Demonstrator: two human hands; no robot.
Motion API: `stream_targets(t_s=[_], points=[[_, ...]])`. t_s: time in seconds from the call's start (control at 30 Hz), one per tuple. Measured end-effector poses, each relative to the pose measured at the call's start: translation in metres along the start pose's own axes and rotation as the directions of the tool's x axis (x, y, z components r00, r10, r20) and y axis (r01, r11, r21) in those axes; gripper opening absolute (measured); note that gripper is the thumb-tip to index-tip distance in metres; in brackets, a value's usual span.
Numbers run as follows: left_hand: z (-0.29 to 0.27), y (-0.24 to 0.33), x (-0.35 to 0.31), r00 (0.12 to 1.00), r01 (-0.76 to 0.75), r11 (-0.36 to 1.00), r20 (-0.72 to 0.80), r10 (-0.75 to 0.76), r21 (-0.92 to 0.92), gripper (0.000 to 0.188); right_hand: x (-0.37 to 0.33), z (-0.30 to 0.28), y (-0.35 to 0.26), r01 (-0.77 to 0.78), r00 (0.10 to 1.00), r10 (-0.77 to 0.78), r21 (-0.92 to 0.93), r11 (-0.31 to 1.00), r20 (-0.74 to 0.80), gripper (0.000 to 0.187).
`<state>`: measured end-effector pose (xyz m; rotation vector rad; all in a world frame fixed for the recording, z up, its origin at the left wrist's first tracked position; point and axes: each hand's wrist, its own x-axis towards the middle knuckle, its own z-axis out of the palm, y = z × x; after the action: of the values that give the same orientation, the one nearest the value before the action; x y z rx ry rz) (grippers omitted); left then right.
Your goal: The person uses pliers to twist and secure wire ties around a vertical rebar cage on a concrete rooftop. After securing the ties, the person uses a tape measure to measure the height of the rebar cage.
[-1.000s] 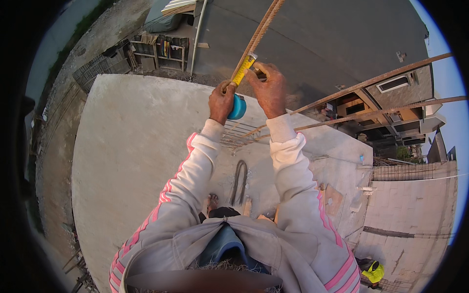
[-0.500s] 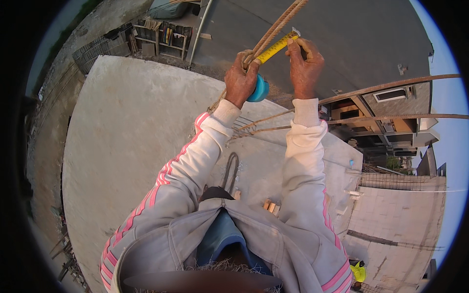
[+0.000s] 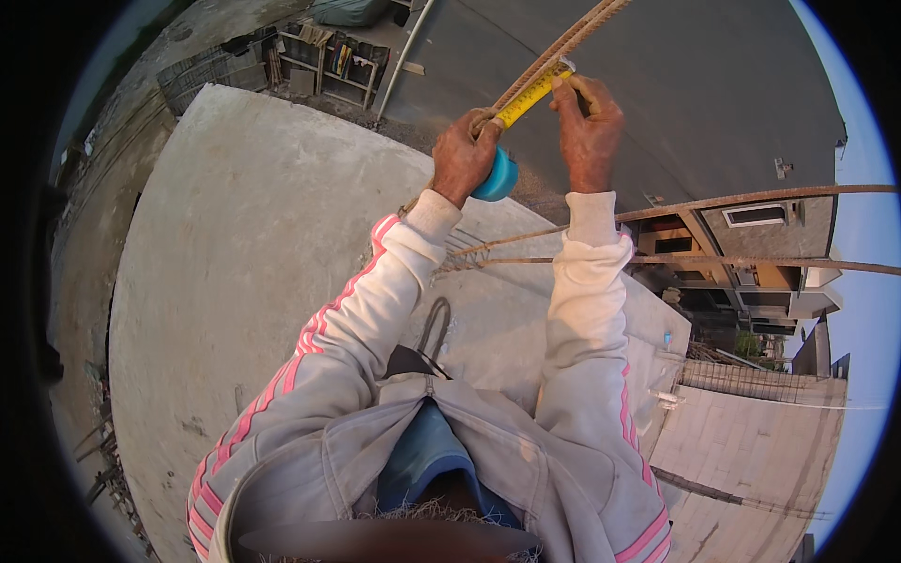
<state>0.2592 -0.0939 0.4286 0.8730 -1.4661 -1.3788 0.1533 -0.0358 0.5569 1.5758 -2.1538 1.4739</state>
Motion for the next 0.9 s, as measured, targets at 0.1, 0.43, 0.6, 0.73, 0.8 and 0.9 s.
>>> stream_targets(t_s=[0.1, 0.43, 0.6, 0.73, 0.8, 0.9], points=[[0.000, -0.002, 0.001, 1.000, 0.017, 1.000, 0.007, -0.017, 0.010, 0.038, -0.001, -0.001, 0.001, 0.001, 1.000, 0.000, -0.027, 1.000, 0.029, 0.016], [0.000, -0.005, 0.002, 0.999, 0.049, 0.999, 0.020, -0.049, 0.024, 0.036, 0.000, 0.003, 0.006, -0.009, 1.000, 0.007, 0.065, 0.998, 0.022, 0.014], [0.001, -0.006, 0.003, 0.997, 0.067, 0.998, 0.026, -0.067, 0.013, 0.040, -0.002, -0.014, -0.008, 0.013, 1.000, -0.014, -0.092, 0.996, -0.004, 0.017], [0.001, -0.006, 0.004, 0.995, 0.091, 0.996, 0.048, -0.090, -0.012, 0.044, 0.006, -0.025, -0.028, 0.084, 0.993, -0.080, 0.034, 0.996, -0.088, 0.020], [0.000, -0.006, 0.005, 0.996, 0.078, 0.997, 0.050, -0.077, -0.013, 0.044, 0.012, -0.028, -0.038, 0.085, 0.995, -0.083, 0.040, 0.996, -0.064, 0.020], [0.000, -0.006, 0.005, 0.995, 0.087, 0.996, 0.058, -0.086, -0.007, 0.043, 0.023, -0.032, -0.050, 0.177, 0.984, -0.166, -0.208, 0.962, 0.065, 0.020]])
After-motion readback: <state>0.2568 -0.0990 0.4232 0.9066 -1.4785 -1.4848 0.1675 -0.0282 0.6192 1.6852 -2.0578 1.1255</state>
